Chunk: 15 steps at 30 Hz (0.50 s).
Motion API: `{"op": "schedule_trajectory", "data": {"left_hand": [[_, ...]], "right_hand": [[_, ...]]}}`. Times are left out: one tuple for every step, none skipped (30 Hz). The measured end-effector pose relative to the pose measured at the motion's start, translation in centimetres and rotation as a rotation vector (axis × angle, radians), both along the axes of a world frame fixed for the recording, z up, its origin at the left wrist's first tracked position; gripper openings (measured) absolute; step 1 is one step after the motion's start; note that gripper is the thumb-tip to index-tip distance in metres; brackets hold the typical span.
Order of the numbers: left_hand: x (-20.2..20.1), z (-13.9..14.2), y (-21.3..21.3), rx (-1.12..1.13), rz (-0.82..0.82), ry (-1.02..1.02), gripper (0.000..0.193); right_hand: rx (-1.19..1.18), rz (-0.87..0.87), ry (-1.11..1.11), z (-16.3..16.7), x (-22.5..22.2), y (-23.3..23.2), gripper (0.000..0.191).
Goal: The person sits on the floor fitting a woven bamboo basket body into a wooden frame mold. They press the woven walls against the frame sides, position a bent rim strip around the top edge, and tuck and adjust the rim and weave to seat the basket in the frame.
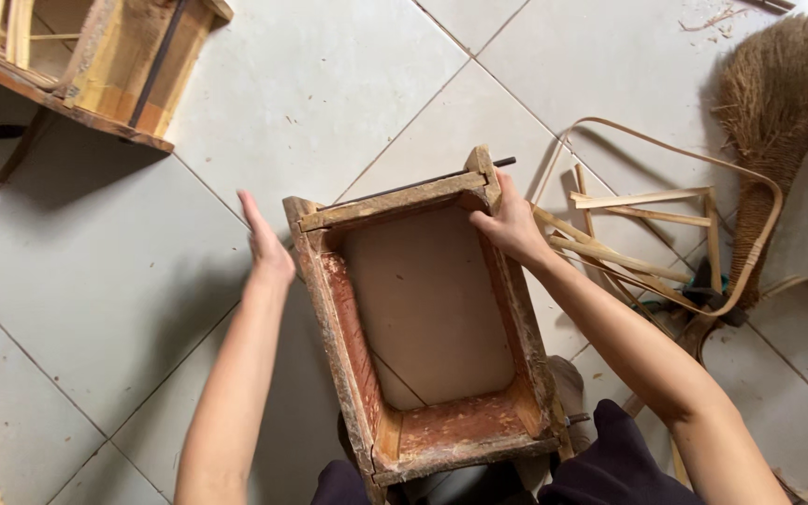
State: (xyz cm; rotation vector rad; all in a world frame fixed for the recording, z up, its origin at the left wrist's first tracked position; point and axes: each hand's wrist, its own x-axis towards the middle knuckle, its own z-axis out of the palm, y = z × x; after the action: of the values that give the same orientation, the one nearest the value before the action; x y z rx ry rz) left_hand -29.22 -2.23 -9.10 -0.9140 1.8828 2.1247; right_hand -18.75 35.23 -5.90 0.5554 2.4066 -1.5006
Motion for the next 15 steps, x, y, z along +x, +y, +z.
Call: {"op": "schedule_trajectory", "data": {"left_hand": [[0.8,-1.0,0.0,0.059,-0.054,-0.027,0.11],[1.6,-1.9,0.2,0.121,-0.112,-0.055,0.114],[1.6,-2.4,0.0,0.068,-0.183,-0.029,0.115],[2.0,-2.8,0.2,0.015,-0.252,-0.01,0.115],[2.3,-3.0,0.2,-0.038,-0.314,0.011,0.116],[2.5,-3.0,0.3,0.104,-0.34,-0.005,0.112],[2.6,-3.0,0.4,0.245,-0.376,-0.017,0.11],[2.5,-2.7,0.3,0.388,-0.417,-0.04,0.109],[2.5,-2.4,0.3,0.311,-0.405,-0.032,0.097],[2.7,-2.1,0.2,0.234,-0.395,-0.02,0.086],[2.3,-1.8,0.4,0.158,-0.393,0.012,0.076],[2.0,-1.6,0.7,0.094,-0.39,-0.039,0.071],[1.9,-1.3,0.6,0.027,-0.388,-0.105,0.066],[1.7,-1.0,0.7,-0.043,-0.392,-0.173,0.06],[1.4,-0.7,0.8,0.007,-0.392,-0.217,0.057]], "right_hand": [[-0.015,0.006,0.056,0.2,-0.1,-0.1,0.077],[-0.025,0.009,0.11,0.4,-0.3,-0.2,0.077],[-0.034,0.013,0.158,0.7,-0.4,-0.3,0.078],[-0.033,0.014,0.159,0.9,-0.4,-0.4,0.077],[-0.033,0.022,0.163,1.1,-0.5,-0.5,0.077],[-0.035,0.031,0.177,1.3,-0.3,-0.5,0.076],[-0.05,0.023,0.164,1.3,-0.4,-0.6,0.077],[-0.064,0.008,0.138,1.2,-0.4,-0.6,0.078],[-0.078,-0.005,0.101,1.0,0.1,-0.6,0.078],[-0.142,-0.001,0.136,0.6,0.4,-0.6,0.072],[-0.201,0.0,0.192,0.2,0.4,-0.4,0.068],[-0.258,0.003,0.254,-0.3,0.2,-0.1,0.065],[-0.446,-0.123,0.202,-0.9,0.2,-0.1,0.063],[-0.564,-0.225,0.173,-1.6,0.1,0.1,0.059],[-0.668,-0.334,0.145,-2.3,-0.4,0.1,0.057]]}}
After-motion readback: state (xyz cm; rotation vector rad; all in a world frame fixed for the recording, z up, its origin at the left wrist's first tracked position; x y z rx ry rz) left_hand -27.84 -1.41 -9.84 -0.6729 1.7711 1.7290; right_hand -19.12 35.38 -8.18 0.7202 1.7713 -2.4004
